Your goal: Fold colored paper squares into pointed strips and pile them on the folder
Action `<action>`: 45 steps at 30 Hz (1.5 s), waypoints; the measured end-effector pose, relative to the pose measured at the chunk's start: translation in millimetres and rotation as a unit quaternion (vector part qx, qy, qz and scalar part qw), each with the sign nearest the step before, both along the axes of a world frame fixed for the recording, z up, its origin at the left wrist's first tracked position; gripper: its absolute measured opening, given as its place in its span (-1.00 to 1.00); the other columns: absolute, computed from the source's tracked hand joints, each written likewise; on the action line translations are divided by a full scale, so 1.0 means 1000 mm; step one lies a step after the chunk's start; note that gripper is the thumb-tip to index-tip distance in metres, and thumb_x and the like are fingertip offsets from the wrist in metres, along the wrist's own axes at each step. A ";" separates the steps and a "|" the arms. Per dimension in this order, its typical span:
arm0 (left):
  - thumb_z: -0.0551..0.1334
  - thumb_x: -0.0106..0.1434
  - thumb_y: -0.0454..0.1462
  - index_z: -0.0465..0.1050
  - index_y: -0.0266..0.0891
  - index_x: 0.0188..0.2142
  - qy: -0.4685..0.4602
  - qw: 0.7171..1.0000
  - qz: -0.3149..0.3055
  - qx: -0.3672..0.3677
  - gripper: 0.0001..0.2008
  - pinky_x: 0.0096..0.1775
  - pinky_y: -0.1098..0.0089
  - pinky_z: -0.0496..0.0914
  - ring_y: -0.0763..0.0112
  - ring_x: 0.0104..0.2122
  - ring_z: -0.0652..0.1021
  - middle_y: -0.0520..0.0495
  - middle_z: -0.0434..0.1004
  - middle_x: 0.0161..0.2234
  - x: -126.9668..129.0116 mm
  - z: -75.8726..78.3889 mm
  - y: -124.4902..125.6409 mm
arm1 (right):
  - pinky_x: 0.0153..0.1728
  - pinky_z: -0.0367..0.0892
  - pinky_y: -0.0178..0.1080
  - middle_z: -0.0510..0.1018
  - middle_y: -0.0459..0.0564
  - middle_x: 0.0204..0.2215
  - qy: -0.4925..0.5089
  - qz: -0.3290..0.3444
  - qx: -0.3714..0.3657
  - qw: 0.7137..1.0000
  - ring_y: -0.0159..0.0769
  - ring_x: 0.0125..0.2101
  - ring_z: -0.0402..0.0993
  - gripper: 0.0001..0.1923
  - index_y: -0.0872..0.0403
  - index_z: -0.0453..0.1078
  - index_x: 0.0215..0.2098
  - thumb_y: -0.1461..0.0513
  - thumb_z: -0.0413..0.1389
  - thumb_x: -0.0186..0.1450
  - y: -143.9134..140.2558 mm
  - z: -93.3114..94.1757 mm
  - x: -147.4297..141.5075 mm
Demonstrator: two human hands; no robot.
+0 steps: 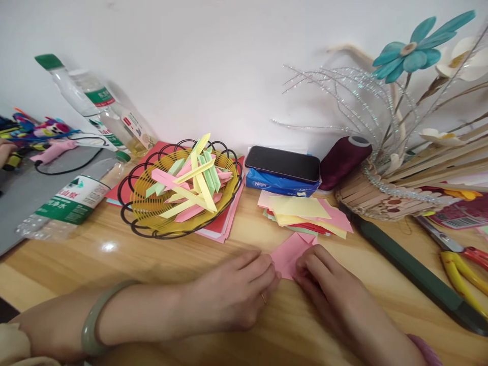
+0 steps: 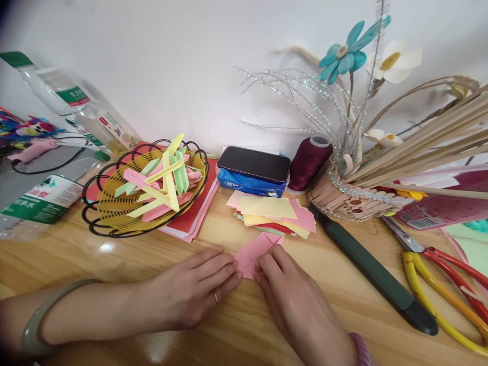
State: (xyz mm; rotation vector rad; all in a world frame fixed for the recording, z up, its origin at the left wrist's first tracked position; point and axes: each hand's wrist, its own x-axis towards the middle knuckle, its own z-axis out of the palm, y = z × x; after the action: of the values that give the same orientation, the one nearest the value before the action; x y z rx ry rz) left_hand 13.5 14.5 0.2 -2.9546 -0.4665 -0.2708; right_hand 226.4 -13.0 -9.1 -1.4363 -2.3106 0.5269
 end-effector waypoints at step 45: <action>0.03 0.35 -0.36 0.43 -0.33 -0.23 -0.071 0.996 -0.041 -0.043 -0.80 -0.27 0.33 0.24 0.42 -0.21 0.39 -0.05 0.48 -0.13 0.008 0.001 0.023 | -0.65 0.25 -0.32 0.43 -0.18 -0.60 0.035 -0.177 -0.024 0.983 -0.37 -0.64 0.38 -0.79 0.00 0.30 -0.21 0.16 0.01 0.18 -0.001 0.004 -0.004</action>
State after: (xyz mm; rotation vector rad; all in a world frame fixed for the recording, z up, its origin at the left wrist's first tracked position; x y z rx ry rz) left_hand 21.4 37.4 1.2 -3.0563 -0.3829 -0.4855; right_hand 222.3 -13.9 -5.6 -1.7707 -1.9383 0.5181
